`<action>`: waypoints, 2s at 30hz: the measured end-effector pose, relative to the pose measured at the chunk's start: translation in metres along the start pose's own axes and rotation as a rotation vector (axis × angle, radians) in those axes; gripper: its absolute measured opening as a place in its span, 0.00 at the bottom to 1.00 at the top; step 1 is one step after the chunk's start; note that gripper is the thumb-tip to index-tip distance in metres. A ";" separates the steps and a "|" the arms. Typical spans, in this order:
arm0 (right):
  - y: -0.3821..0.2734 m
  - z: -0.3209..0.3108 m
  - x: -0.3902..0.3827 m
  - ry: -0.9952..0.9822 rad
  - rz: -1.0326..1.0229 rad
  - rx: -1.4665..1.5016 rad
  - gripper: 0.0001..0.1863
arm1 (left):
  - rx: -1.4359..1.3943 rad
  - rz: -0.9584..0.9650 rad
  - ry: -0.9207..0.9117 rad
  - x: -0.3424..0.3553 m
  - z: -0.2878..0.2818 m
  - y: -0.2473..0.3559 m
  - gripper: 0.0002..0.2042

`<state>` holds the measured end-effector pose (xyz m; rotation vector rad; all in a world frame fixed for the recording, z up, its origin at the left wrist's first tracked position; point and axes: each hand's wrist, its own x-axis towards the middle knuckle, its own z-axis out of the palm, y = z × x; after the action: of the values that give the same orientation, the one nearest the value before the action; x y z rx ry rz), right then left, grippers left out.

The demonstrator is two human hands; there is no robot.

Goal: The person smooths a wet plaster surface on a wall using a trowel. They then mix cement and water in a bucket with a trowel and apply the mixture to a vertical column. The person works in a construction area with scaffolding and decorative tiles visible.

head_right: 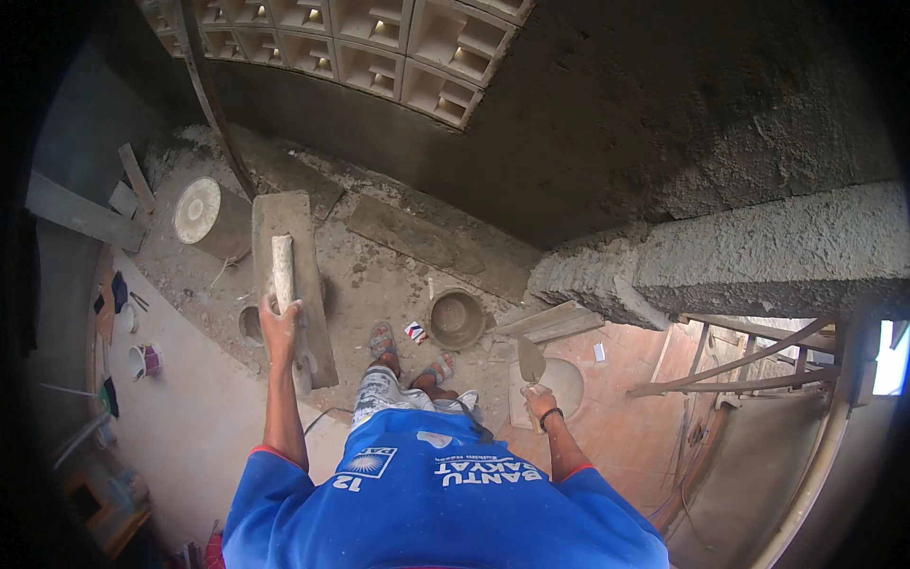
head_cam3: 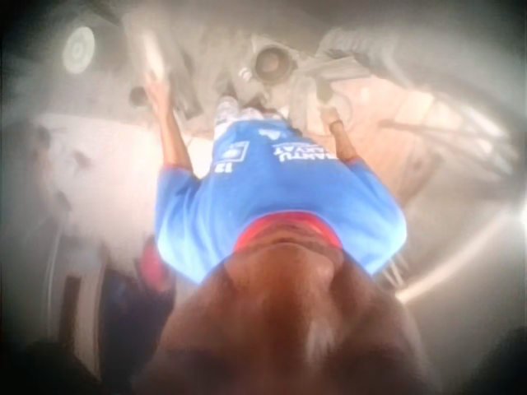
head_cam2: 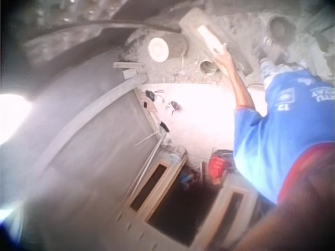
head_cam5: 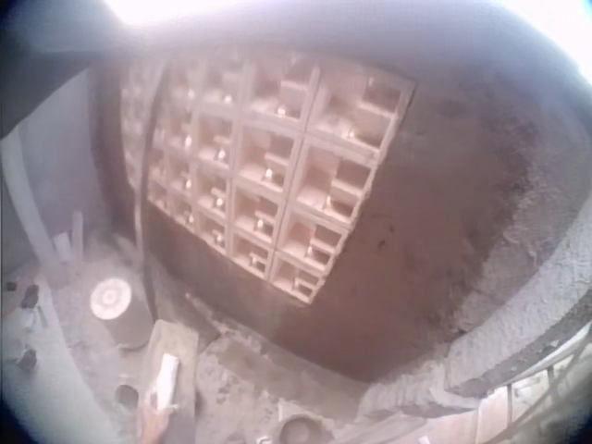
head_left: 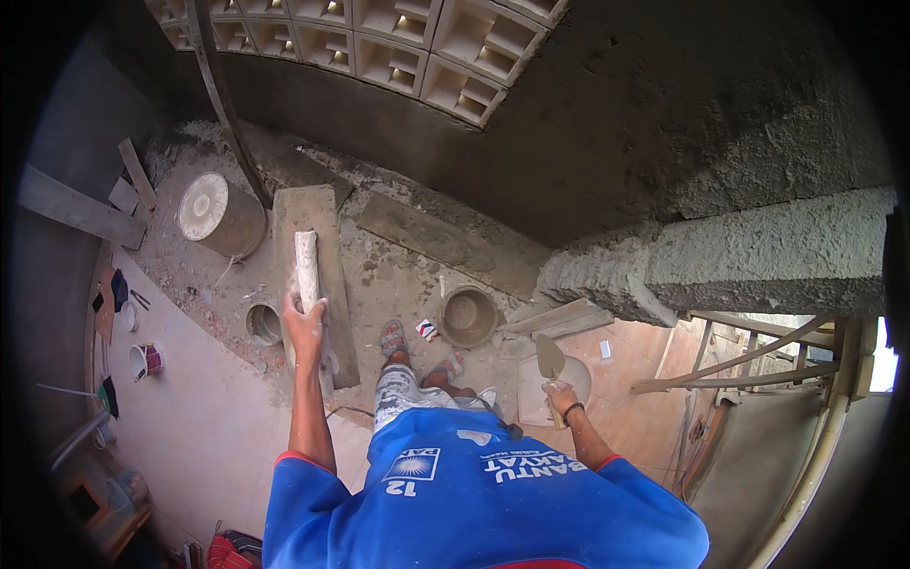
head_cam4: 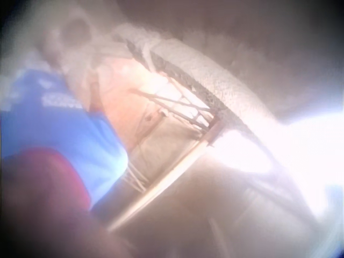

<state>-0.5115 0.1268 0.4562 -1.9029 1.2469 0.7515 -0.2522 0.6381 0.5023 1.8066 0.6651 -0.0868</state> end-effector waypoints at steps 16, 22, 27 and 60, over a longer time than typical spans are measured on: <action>-0.013 0.042 0.020 -0.081 -0.096 -0.173 0.15 | 0.079 0.070 -0.096 0.109 0.124 -0.091 0.22; 0.022 0.055 0.096 -0.052 -0.052 -0.038 0.10 | 0.337 -0.026 -0.123 0.200 0.236 -0.213 0.26; 0.092 0.077 0.215 0.030 -0.111 0.270 0.06 | 0.458 -0.054 0.011 0.282 0.314 -0.301 0.24; 0.045 0.155 0.523 0.459 -0.504 -0.322 0.21 | 0.351 0.747 -0.018 0.456 0.383 -0.354 0.26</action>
<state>-0.3780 -0.0216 -0.0535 -2.6195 0.8566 0.2604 0.0625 0.5397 -0.1072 2.2819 -0.0787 0.2986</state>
